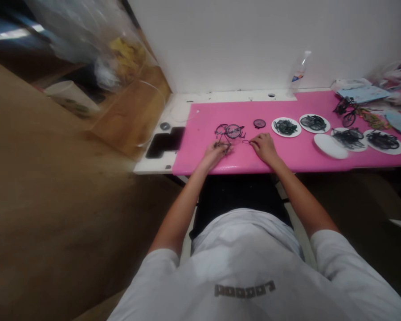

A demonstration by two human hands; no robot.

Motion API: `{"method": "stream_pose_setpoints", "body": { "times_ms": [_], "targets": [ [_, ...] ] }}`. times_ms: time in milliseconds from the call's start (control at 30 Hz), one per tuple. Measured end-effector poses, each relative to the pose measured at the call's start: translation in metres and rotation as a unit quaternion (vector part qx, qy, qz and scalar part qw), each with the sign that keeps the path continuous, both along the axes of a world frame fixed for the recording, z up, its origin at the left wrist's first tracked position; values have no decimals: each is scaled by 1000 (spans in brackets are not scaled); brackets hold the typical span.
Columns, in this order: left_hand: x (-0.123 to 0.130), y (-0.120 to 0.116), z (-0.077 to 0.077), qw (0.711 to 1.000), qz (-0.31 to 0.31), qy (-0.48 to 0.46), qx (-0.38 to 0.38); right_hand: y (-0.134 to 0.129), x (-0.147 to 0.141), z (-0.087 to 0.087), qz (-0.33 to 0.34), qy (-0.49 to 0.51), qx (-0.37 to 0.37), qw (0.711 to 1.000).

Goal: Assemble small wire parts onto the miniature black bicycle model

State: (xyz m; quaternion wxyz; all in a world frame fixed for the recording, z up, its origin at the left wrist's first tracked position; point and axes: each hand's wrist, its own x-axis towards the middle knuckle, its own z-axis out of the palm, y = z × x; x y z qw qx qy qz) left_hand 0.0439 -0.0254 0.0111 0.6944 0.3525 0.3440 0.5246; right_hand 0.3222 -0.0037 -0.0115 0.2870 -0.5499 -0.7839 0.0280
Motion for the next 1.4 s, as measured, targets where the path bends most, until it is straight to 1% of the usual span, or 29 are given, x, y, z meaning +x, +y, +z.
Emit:
{"method": "stream_pose_setpoints", "body": {
  "times_ms": [167, 400, 533, 700, 800, 900, 1000, 1133, 1200, 1267, 1333, 1400],
  "targets": [
    [1, 1, -2, 1000, 2, -1, 10, -3, -3, 2, -6, -6, 7, 1000],
    [0, -2, 2, 1000, -1, 23, 16, -3, -4, 6, -1, -9, -6, 1000],
    [1, -1, 1, 995, 14, 93, 44, -2, 0, 8, -13, 9, -1, 1000],
    [-2, 2, 0, 973, 62, 189, 121, 1, 5, 15, -25, 35, 12, 999],
    [-7, 2, 1, 964, 67, 225, 126, -1, 3, 23, -14, 55, 10, 998],
    [-11, 2, 1, 967, 54, 223, 111, -3, 3, 33, 13, 77, 10, 997],
    [-12, 4, -1, 974, 42, 201, 98, -5, 5, 40, 21, 120, 0, 993],
    [-9, 10, -9, 976, 66, 186, 93, -8, 3, 46, 36, 174, -32, 983],
    [-9, 12, -14, 968, 88, 204, 113, -12, -2, 51, 55, 194, -50, 978],
    [-11, 13, -15, 953, 117, 238, 147, -18, -8, 56, 79, 214, -73, 971],
    [-13, 10, -12, 930, 160, 282, 175, -25, -15, 63, 105, 228, -106, 962],
    [-14, 4, -2, 903, 192, 328, 201, -32, -21, 69, 125, 235, -124, 956]
  ]
}}
